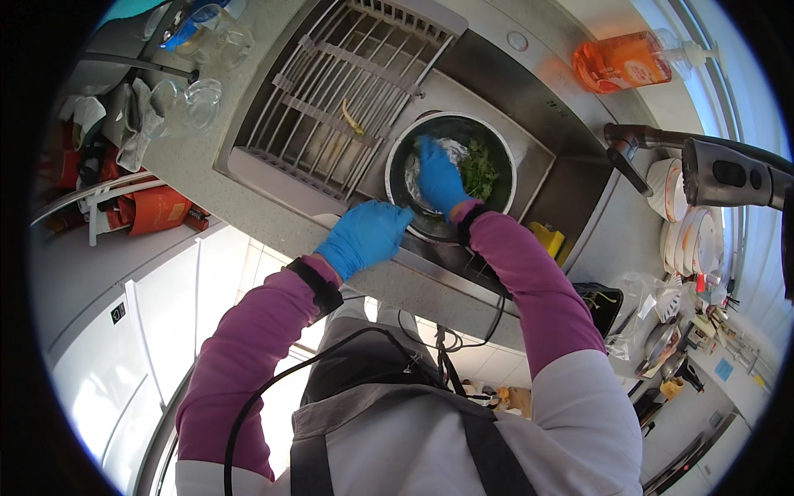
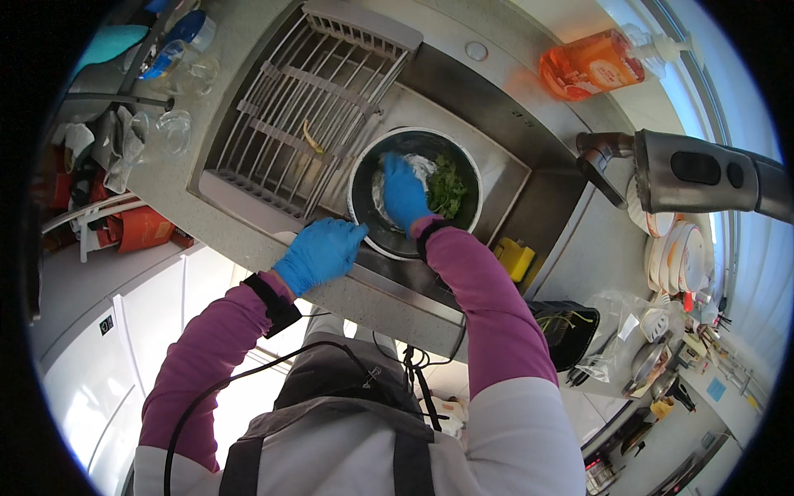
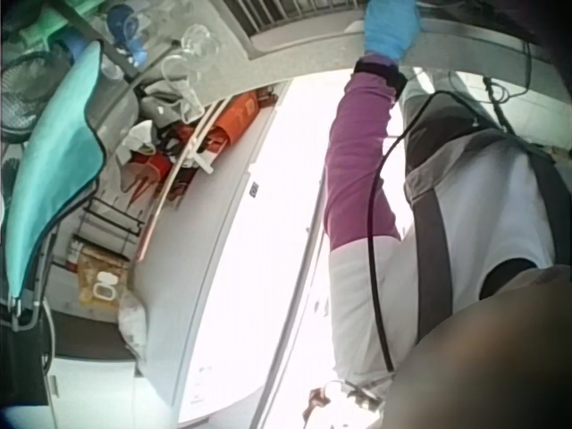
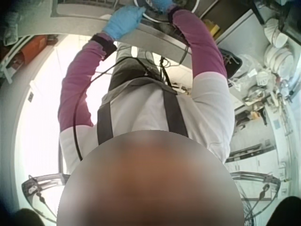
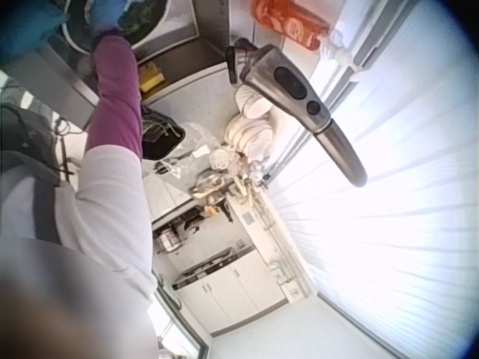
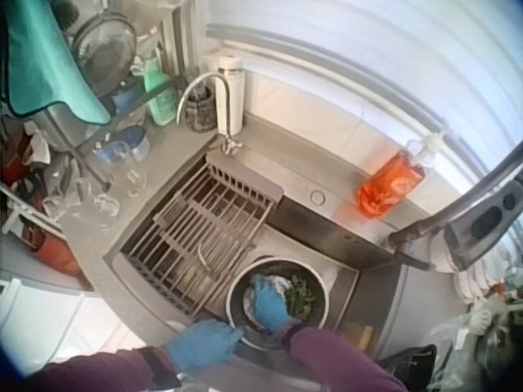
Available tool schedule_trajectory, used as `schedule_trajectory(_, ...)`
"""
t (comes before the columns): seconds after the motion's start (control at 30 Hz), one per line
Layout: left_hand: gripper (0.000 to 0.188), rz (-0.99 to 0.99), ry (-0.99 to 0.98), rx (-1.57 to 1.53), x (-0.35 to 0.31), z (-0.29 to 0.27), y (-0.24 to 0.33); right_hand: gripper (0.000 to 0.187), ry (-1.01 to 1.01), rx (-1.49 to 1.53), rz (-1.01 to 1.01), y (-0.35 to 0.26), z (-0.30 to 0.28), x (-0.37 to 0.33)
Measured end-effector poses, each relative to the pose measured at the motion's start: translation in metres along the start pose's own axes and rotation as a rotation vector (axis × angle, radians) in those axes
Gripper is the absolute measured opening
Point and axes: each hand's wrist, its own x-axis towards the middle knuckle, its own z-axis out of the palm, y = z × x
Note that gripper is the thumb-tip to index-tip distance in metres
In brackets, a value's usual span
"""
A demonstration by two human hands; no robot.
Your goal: The person washes a bunch of leafy green vegetables in a metal bowl under running water, then moves to a cutting board and chops the greens with a knife. The person discards a small piece of stem into a bin and continues chopping the remaining greens.
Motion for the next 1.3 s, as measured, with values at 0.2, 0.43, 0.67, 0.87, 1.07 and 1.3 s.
schedule_trajectory(0.2,0.029,0.0,0.024,0.013,-0.001,0.003,0.0,0.019,-0.006,-0.079,0.063,-0.001,-0.002,0.003)
schedule_trajectory(0.43,0.027,-0.014,0.025,0.008,-0.001,0.003,0.001,0.027,-0.32,0.096,0.078,0.005,-0.012,0.011)
schedule_trajectory(0.67,0.025,-0.004,0.046,0.02,-0.001,0.003,0.001,0.036,-0.102,0.174,-0.014,-0.01,-0.025,-0.024)
schedule_trajectory(0.87,0.026,-0.015,0.023,0.018,-0.001,0.0,0.002,0.026,-0.129,-0.04,-0.105,0.0,-0.027,-0.02)
schedule_trajectory(1.07,0.026,-0.015,0.03,0.019,-0.002,-0.001,0.002,0.024,-0.355,-0.032,-0.192,0.0,-0.026,-0.011)
schedule_trajectory(1.3,0.026,-0.003,0.036,0.0,-0.001,-0.001,0.002,0.025,-0.406,0.073,-0.2,0.007,-0.023,-0.008)
